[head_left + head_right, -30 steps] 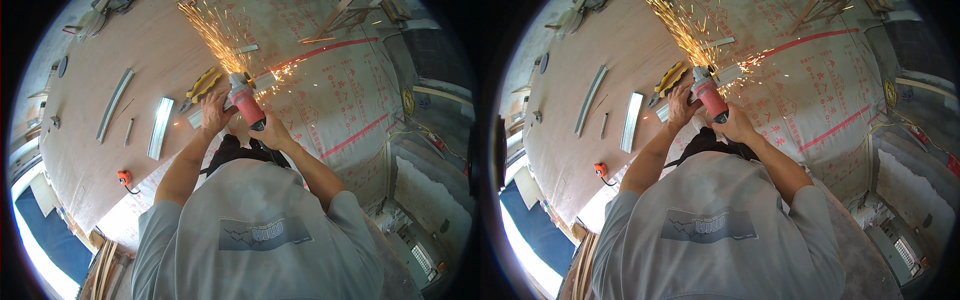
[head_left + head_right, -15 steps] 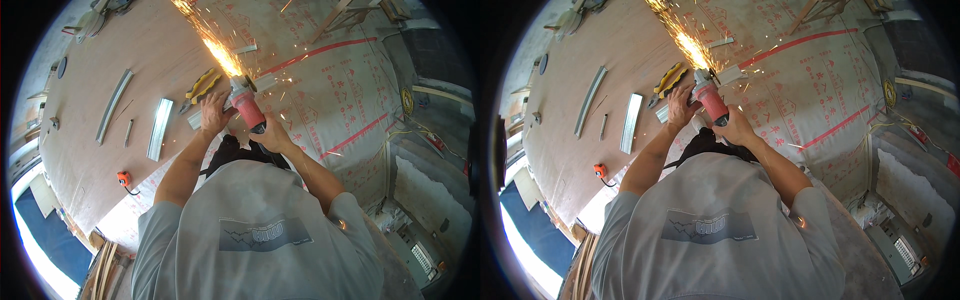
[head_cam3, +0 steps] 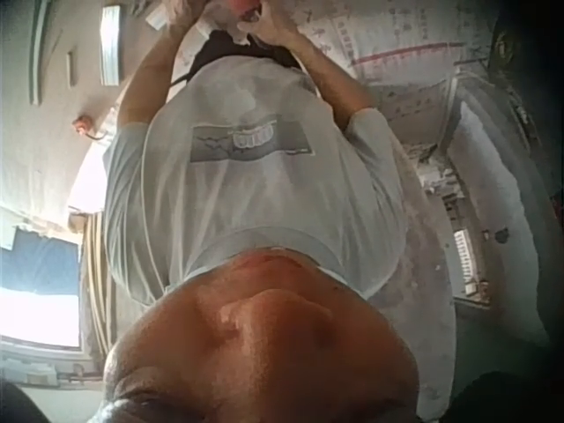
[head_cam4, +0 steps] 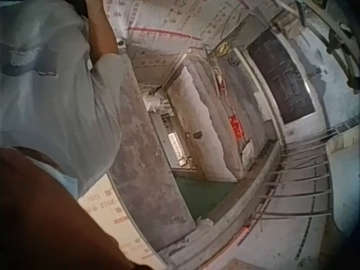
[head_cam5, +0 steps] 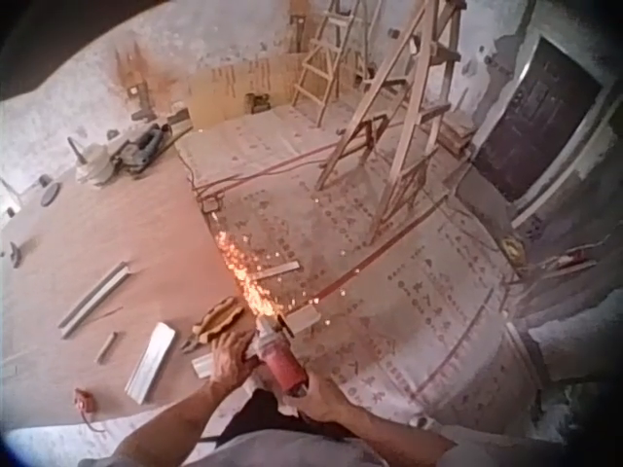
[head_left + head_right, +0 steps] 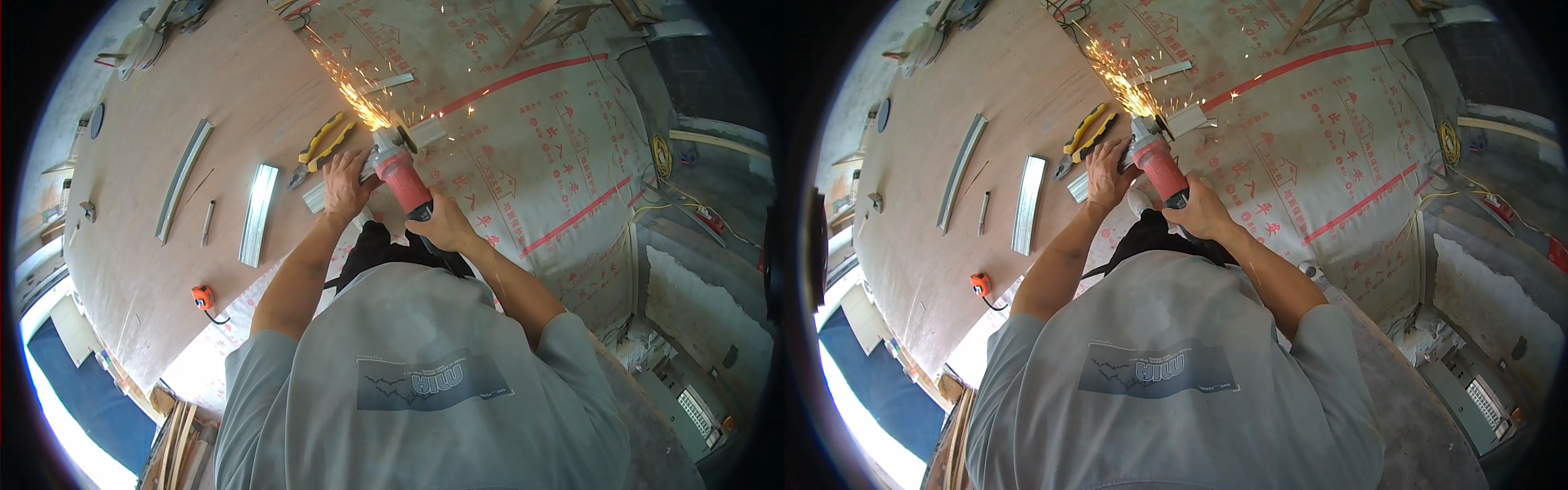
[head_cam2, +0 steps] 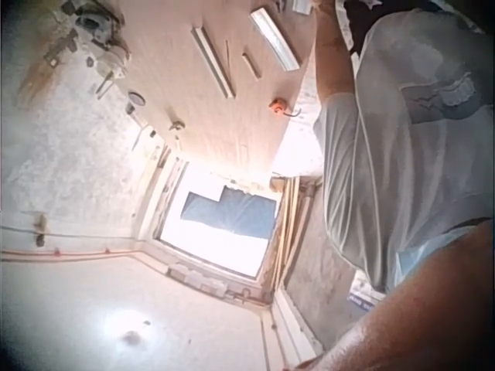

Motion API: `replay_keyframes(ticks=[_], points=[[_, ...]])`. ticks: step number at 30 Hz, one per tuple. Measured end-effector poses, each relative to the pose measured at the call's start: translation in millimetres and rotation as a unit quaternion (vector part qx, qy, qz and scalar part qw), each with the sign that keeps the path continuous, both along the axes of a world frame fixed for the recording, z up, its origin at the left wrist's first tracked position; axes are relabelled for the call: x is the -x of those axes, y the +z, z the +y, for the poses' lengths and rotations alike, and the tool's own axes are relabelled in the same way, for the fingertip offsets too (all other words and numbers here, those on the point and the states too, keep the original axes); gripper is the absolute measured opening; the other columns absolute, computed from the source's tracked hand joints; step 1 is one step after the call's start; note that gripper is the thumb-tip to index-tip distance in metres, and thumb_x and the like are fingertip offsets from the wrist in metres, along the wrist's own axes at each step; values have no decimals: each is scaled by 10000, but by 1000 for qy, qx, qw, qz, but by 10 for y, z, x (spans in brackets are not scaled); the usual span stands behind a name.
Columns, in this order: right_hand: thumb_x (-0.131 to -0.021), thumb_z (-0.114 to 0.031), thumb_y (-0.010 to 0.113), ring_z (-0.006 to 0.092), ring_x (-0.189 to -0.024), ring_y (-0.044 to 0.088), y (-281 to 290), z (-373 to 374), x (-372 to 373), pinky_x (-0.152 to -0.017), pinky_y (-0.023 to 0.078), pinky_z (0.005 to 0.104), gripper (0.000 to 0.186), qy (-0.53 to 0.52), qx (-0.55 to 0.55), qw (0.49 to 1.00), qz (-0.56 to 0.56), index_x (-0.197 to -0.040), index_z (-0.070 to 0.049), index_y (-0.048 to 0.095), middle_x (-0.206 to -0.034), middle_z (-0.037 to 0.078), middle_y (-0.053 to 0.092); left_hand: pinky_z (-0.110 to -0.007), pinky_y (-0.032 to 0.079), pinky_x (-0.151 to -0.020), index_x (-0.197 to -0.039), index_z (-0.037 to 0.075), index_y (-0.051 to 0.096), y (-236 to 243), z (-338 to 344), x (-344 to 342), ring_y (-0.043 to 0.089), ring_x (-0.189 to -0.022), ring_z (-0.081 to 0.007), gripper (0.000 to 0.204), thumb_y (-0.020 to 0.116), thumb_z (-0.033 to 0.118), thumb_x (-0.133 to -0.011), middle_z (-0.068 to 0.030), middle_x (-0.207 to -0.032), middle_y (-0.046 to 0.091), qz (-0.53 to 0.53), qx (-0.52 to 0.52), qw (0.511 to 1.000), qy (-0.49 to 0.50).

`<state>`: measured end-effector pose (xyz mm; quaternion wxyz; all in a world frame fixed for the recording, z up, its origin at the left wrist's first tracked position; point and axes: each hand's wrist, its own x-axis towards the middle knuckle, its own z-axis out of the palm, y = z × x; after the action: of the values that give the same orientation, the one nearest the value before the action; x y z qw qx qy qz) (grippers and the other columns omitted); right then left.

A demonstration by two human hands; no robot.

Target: Measuring and cutting metal aluminum profiles using an angle grinder and a manual hacksaw.

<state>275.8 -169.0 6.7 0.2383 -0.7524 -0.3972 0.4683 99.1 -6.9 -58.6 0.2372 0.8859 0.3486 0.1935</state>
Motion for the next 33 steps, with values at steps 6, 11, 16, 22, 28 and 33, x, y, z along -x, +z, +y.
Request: replay_keyframes(ticks=[6,11,16,22,28,33], points=[[-714,-304,824,377,-965,686,-67,-78,59,-867,521,423,656,3,-6,1000,-14,-1199,57,569,-1004,248,690,-441,405,-928,-1294,123,637,-30,-32,40,570,-1147,-284,590,806,322,-765,-53,-1220,639,6,5,1000,-2],[-697,-341,821,405,-962,679,-66,-140,41,-853,523,448,646,-19,-73,997,-12,-1142,44,554,-993,257,679,-439,405,-933,-1286,137,641,-104,-27,36,566,-1164,-278,585,800,350,-765,-44,-1227,637,37,-2,999,3],[-714,-325,816,365,-949,682,-22,-117,-13,-855,524,434,674,-10,-16,999,35,-1215,44,558,-1008,229,682,-432,403,-979,-1304,127,635,-85,-1,4,559,-1204,-277,610,822,314,-755,-53,-1258,630,20,9,1000,-1],[-715,-313,819,335,-903,685,28,-155,20,-840,525,412,647,-13,-33,999,21,-1198,40,575,-974,206,690,-443,395,-978,-1283,129,644,-111,9,22,557,-1198,-276,582,801,357,-771,-42,-1228,634,9,-2,1000,-4],[-722,-321,820,323,-919,680,-61,-262,-9,-843,520,403,622,-33,-31,996,74,-1183,32,597,-1000,195,686,-448,394,-984,-1303,118,636,-94,-24,11,553,-1197,-287,602,806,332,-767,-63,-1232,627,17,-10,1000,-4],[-722,-320,827,361,-927,684,27,-428,-212,-844,520,429,624,-14,-44,999,6,-1197,5,588,-983,198,695,-448,384,-1029,-1319,104,621,-76,-54,39,528,-1224,-318,605,807,285,-772,-102,-1267,607,18,27,999,-2]])
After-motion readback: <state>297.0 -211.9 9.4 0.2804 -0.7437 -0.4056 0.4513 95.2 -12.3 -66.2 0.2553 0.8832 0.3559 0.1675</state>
